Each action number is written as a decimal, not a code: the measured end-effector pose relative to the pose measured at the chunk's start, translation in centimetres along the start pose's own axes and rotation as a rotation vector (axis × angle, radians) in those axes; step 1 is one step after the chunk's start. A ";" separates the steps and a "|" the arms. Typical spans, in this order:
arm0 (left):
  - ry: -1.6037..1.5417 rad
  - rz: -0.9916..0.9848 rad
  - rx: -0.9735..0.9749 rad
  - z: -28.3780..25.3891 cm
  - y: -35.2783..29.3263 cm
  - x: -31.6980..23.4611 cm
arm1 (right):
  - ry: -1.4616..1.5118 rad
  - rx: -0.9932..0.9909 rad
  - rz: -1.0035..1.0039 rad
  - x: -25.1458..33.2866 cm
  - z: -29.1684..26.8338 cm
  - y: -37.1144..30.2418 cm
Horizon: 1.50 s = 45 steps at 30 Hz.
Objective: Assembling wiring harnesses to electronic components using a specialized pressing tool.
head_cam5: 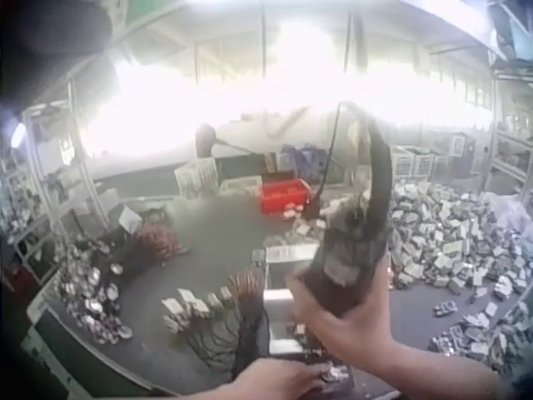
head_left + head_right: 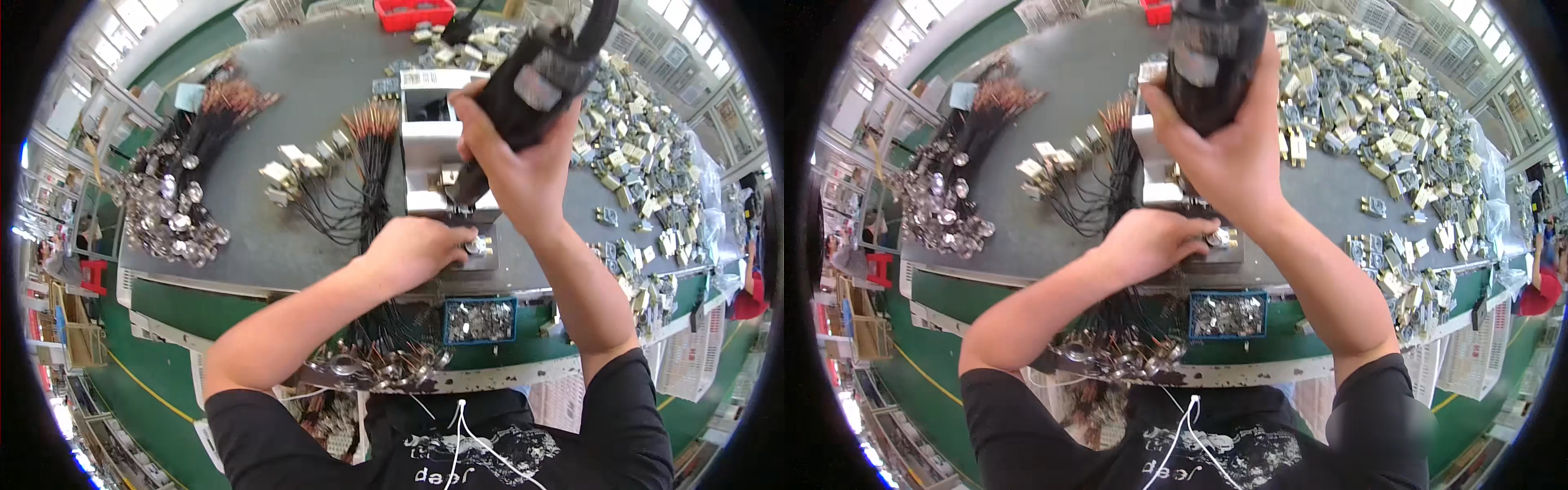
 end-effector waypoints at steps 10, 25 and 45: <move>-0.048 -0.031 -0.035 -0.3 0.3 0.0 | 0.043 0.039 0.008 2.9 -4.5 -2.1; 0.036 -0.027 0.052 -0.1 0.5 -0.4 | -0.024 0.070 0.018 -0.3 -5.7 -3.6; 0.050 0.046 0.029 0.0 0.5 -0.5 | -0.024 0.144 0.025 -1.0 -4.3 -4.6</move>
Point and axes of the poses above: each hand's wrist, its own y-axis towards the middle knuckle, its own z-axis out of the palm, x = y × z, the point moved 9 cm from there along y, towards the middle knuckle, and after that the axes turned 7 degrees about -x, right-handed, at the moved point
